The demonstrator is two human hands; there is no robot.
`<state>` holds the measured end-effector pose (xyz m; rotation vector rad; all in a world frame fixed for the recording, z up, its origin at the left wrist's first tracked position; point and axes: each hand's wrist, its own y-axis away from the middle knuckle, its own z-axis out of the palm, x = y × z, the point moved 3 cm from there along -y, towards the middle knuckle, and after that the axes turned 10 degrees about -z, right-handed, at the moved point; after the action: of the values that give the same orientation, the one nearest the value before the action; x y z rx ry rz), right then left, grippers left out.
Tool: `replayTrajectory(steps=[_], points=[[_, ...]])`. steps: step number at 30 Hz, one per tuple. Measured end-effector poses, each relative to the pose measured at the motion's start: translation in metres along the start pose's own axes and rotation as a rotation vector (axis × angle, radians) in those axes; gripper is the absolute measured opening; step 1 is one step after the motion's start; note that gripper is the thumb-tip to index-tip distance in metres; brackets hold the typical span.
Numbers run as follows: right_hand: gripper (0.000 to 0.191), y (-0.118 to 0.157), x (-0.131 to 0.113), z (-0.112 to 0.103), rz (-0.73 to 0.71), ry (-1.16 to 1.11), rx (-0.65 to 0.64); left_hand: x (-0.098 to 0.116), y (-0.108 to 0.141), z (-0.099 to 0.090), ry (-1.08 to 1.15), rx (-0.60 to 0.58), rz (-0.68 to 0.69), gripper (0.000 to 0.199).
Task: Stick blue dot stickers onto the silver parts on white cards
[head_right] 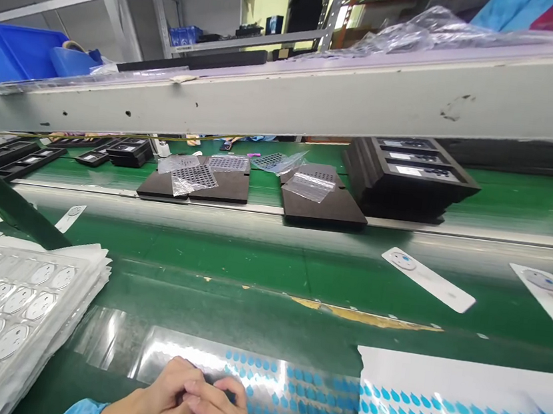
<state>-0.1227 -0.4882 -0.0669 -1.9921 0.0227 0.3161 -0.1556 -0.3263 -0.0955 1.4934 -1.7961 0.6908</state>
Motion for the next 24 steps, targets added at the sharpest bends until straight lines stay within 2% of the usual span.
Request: replayTrajectory(steps=[5, 11, 19, 24], points=[[0.036, -0.0005, 0.0003, 0.0022, 0.028, 0.01, 0.02, 0.009, -0.0029, -0.0047, 0.155, 0.003, 0.054, 0.049], [0.037, -0.0004, 0.0008, 0.0016, 0.054, 0.005, 0.008, 0.0103, -0.0047, -0.0058, 0.184, 0.008, 0.069, 0.051], [0.036, -0.0033, 0.0011, 0.0022, 0.066, -0.024, 0.005, 0.0093, -0.0064, -0.0073, 0.22, 0.038, 0.194, 0.041], [0.036, 0.0018, 0.0021, -0.0004, 0.087, -0.038, 0.008, 0.0099, -0.0075, -0.0055, 0.245, 0.052, 0.197, 0.037]])
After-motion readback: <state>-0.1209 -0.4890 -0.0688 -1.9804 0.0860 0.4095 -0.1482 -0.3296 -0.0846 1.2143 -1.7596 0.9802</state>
